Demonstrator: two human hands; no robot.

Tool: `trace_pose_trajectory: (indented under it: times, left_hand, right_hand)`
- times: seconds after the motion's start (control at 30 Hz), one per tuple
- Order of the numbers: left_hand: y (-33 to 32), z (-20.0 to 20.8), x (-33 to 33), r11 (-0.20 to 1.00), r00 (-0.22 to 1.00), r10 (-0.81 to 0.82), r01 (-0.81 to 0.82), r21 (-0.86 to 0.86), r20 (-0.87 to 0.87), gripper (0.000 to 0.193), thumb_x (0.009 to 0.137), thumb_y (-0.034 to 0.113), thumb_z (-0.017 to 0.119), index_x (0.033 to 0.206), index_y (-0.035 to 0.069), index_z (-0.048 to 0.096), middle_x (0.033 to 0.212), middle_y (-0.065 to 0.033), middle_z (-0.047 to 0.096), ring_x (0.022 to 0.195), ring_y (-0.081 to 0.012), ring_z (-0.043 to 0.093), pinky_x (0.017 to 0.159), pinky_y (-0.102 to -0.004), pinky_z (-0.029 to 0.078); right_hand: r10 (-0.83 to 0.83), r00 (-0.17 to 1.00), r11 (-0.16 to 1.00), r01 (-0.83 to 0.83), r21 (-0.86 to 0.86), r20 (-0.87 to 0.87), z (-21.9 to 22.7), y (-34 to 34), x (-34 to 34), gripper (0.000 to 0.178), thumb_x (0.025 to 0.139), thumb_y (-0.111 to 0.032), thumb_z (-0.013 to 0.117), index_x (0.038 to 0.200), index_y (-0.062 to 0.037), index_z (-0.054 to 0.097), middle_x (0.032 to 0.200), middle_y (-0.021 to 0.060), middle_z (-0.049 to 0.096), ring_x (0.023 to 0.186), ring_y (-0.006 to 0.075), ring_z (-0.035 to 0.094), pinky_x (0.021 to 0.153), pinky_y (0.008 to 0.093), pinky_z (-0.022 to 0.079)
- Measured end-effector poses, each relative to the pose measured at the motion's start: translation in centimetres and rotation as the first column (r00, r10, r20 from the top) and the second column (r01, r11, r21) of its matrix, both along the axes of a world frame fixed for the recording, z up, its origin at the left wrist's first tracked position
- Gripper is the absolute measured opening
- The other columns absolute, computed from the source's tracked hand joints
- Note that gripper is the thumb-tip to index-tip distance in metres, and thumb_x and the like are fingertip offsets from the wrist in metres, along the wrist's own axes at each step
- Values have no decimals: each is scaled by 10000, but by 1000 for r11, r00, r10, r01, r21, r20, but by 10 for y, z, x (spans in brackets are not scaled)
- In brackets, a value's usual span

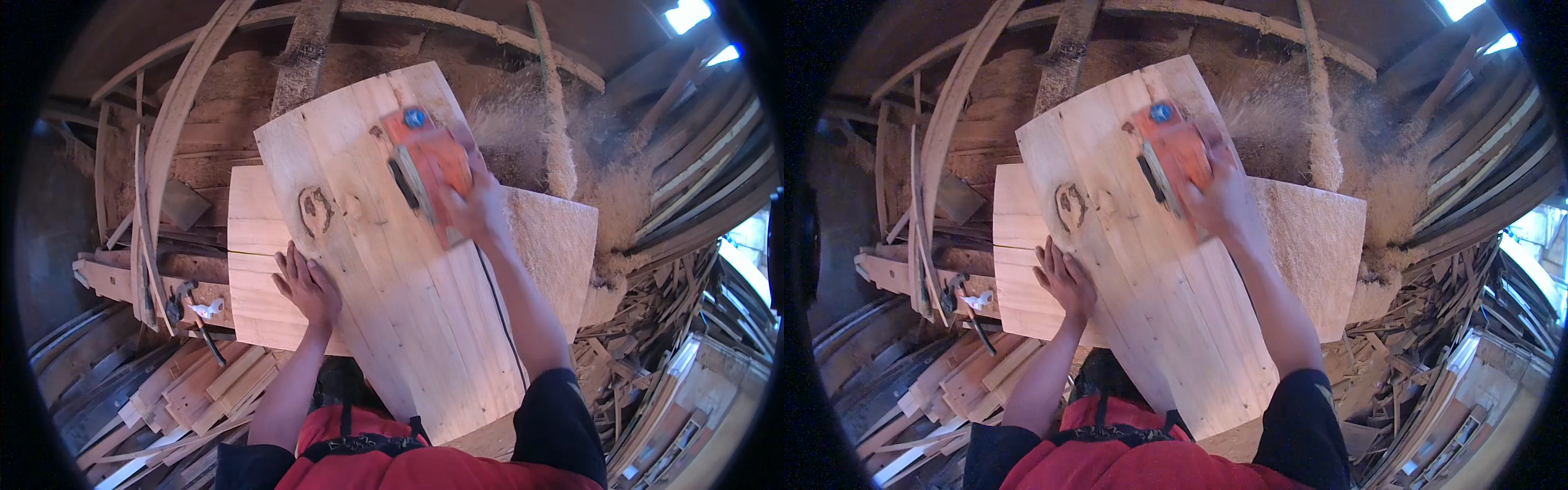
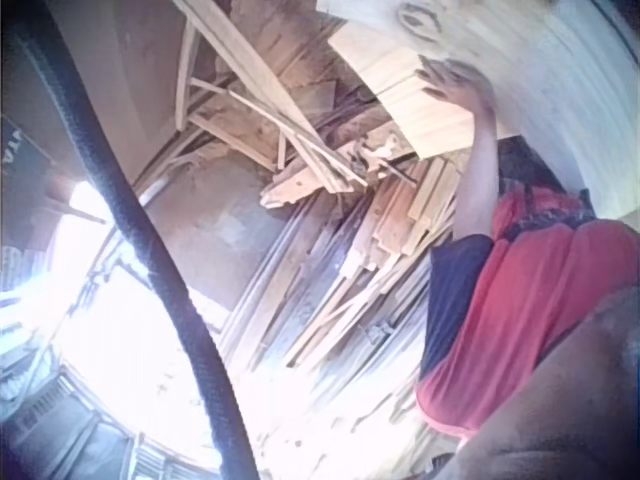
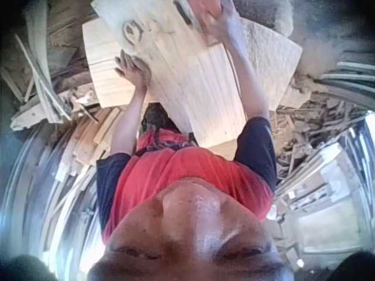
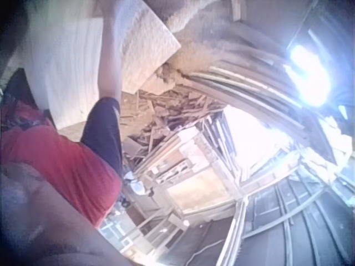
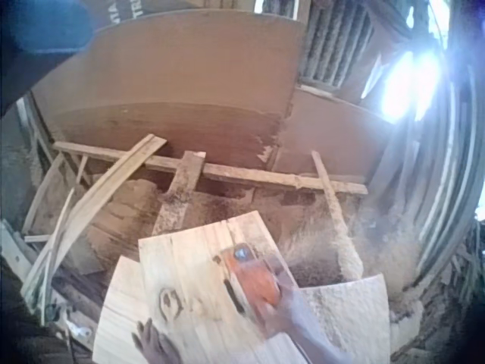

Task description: The person picks up a wooden board, applies a substance from a small bottle to a knot hole, and sands the board's surface using an electric sander.

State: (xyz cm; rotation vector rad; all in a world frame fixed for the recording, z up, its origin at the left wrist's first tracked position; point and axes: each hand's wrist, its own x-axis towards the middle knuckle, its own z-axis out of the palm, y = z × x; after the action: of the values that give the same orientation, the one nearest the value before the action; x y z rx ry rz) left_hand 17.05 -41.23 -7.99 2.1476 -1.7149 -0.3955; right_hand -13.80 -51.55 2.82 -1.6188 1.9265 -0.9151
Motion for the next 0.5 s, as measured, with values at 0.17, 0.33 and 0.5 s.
trace_pose_trajectory:
  times: [0.17,0.33,0.5]
  left_hand:
    - [-3,2,-1,1000,1000,-3,2,28,14,535,1067,306,329,1520,30,399,1604,-109,366,1538,-355,183,1213,-580,56]
    - [-2,-4,-2,999,1000,-6,5,-52,-17,527,1059,294,349,1495,10,433,1591,-98,398,1533,-357,211,1215,-582,56]
    - [-2,3,-4,1000,1000,19,-19,-19,-14,526,1060,293,352,1499,12,427,1594,-89,394,1533,-353,213,1215,-581,61]
  right_hand:
    - [5,1000,1000,-6,25,31,9,-137,32,423,849,-259,651,1209,-38,635,1019,225,718,949,356,720,814,425,563]
    - [-30,1000,999,30,45,-1,3,-203,32,537,808,-459,651,1047,20,692,945,282,710,921,439,704,816,476,561]
    - [153,988,986,-154,-63,-27,26,-51,-2,541,860,-318,667,1309,-31,572,1265,236,631,1152,450,606,961,473,504]
